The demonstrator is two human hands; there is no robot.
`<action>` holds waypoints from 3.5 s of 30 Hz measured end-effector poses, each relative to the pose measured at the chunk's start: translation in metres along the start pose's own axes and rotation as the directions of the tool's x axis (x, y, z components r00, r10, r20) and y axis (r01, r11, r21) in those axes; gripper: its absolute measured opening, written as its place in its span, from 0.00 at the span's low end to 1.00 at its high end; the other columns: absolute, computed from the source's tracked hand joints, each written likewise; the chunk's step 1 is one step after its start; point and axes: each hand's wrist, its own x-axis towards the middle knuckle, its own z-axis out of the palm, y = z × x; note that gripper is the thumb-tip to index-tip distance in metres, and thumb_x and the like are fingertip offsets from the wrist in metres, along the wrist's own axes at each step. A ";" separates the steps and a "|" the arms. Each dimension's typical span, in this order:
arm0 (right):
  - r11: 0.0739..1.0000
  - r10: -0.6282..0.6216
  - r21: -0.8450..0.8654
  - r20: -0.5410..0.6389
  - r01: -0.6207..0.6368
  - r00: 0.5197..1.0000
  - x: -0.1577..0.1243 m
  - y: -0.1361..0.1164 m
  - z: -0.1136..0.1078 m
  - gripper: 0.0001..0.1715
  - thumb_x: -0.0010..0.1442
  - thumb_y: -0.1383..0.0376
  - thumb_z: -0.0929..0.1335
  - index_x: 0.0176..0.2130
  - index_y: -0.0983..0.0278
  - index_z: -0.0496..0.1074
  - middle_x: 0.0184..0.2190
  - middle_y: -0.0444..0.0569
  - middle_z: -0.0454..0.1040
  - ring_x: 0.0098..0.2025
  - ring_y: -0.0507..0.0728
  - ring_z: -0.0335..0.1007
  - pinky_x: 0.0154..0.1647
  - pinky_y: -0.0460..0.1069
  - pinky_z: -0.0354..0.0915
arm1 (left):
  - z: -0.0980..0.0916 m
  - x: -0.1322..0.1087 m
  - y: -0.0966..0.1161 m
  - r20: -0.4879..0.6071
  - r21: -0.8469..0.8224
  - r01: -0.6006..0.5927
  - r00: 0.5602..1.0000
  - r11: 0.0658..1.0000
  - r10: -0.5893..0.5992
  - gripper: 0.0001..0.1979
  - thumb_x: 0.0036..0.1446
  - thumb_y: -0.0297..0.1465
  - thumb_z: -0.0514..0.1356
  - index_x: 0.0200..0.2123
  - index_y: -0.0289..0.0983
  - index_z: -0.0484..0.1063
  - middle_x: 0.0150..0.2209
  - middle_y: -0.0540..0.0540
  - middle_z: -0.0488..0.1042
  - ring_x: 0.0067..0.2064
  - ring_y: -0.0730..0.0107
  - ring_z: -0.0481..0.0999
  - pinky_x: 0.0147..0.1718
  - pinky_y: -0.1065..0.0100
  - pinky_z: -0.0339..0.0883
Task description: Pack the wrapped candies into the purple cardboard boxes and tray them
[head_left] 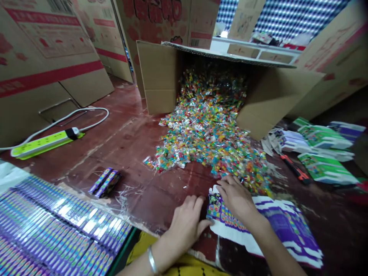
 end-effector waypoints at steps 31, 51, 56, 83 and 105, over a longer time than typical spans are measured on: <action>0.720 -0.227 0.691 0.317 -0.060 0.921 -0.038 -0.057 -0.062 0.08 0.61 0.65 0.68 0.42 0.58 0.74 0.24 0.39 0.70 0.25 0.51 0.65 0.27 0.45 0.59 | -0.059 -0.015 0.002 0.342 -0.926 0.301 0.924 0.227 0.170 0.30 0.45 0.39 0.73 0.51 0.36 0.76 0.45 0.41 0.79 0.51 0.52 0.75 0.52 0.60 0.62; 0.488 0.301 0.872 -0.124 -0.042 0.945 -0.035 -0.099 0.020 0.08 0.63 0.62 0.69 0.43 0.61 0.75 0.31 0.44 0.75 0.32 0.53 0.72 0.34 0.45 0.68 | -0.015 -0.026 -0.001 -0.370 -0.874 -0.114 0.787 0.472 -0.494 0.23 0.52 0.31 0.69 0.51 0.44 0.69 0.37 0.51 0.76 0.36 0.70 0.78 0.36 0.71 0.74; 0.642 0.191 0.747 -0.375 0.174 0.907 -0.034 -0.097 0.024 0.22 0.63 0.68 0.69 0.56 0.56 0.69 0.44 0.46 0.77 0.42 0.55 0.74 0.46 0.48 0.68 | -0.020 -0.032 -0.013 -0.282 -0.784 -0.040 0.912 0.619 -0.298 0.24 0.59 0.33 0.64 0.58 0.45 0.67 0.51 0.44 0.76 0.46 0.62 0.79 0.45 0.68 0.73; 0.283 0.005 0.916 0.294 -0.283 0.956 0.001 -0.084 -0.019 0.11 0.57 0.60 0.73 0.31 0.64 0.71 0.27 0.42 0.72 0.31 0.52 0.68 0.33 0.47 0.63 | -0.044 -0.039 -0.009 -0.112 -0.865 0.021 0.966 0.502 -0.232 0.15 0.59 0.27 0.63 0.48 0.44 0.67 0.44 0.48 0.74 0.44 0.67 0.77 0.43 0.69 0.71; 0.856 -0.247 0.453 -0.061 0.247 0.967 0.096 -0.093 0.011 0.08 0.64 0.69 0.66 0.41 0.60 0.76 0.39 0.49 0.77 0.39 0.57 0.74 0.43 0.50 0.66 | -0.064 -0.050 -0.047 -0.242 -0.777 0.187 0.794 0.602 -0.558 0.17 0.51 0.38 0.67 0.38 0.40 0.63 0.29 0.55 0.66 0.26 0.74 0.67 0.20 0.78 0.62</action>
